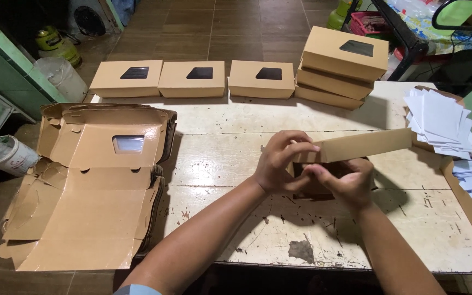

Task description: Assembling cardboard boxes from flat templates by folding flaps and tucking them into slots, then inserting a paper slip.

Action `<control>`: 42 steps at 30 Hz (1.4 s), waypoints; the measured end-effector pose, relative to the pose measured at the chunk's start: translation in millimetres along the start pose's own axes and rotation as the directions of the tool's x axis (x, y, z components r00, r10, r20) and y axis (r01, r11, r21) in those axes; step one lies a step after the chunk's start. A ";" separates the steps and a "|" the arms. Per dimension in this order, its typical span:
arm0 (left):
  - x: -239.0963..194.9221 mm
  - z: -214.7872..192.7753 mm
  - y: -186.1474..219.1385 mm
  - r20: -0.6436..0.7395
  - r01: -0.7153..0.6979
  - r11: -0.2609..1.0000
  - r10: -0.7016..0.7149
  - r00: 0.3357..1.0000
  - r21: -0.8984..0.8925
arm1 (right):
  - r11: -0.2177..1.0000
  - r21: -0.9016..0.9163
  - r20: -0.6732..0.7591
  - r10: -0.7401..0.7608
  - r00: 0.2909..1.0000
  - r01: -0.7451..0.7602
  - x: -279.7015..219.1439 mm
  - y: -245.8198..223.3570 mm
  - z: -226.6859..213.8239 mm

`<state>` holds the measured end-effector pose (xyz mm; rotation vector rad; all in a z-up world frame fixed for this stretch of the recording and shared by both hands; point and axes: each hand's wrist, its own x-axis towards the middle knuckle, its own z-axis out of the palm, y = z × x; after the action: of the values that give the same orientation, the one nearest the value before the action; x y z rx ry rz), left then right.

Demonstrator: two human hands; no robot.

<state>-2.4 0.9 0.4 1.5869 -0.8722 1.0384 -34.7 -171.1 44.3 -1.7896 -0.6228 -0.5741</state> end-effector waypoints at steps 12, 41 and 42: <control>-16.2 1.9 -18.9 0.289 0.285 0.957 -0.260 0.921 -0.048 | 0.976 -0.170 -0.188 -0.166 0.968 0.134 -9.6 30.4 -2.5; 0.4 -9.2 -16.7 -0.328 0.721 0.683 -0.712 0.620 -0.120 | 0.828 -0.430 0.467 -0.138 0.874 0.360 -6.3 38.1 21.3; 4.1 -9.2 -12.1 -0.330 0.737 0.662 -0.731 0.597 -0.133 | 0.797 -0.440 0.493 -0.170 0.853 0.414 -3.9 31.6 20.8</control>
<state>8.3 12.4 1.1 1.4831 0.0936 0.6706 -15.1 -160.0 13.7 -2.4037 -1.1621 -0.6062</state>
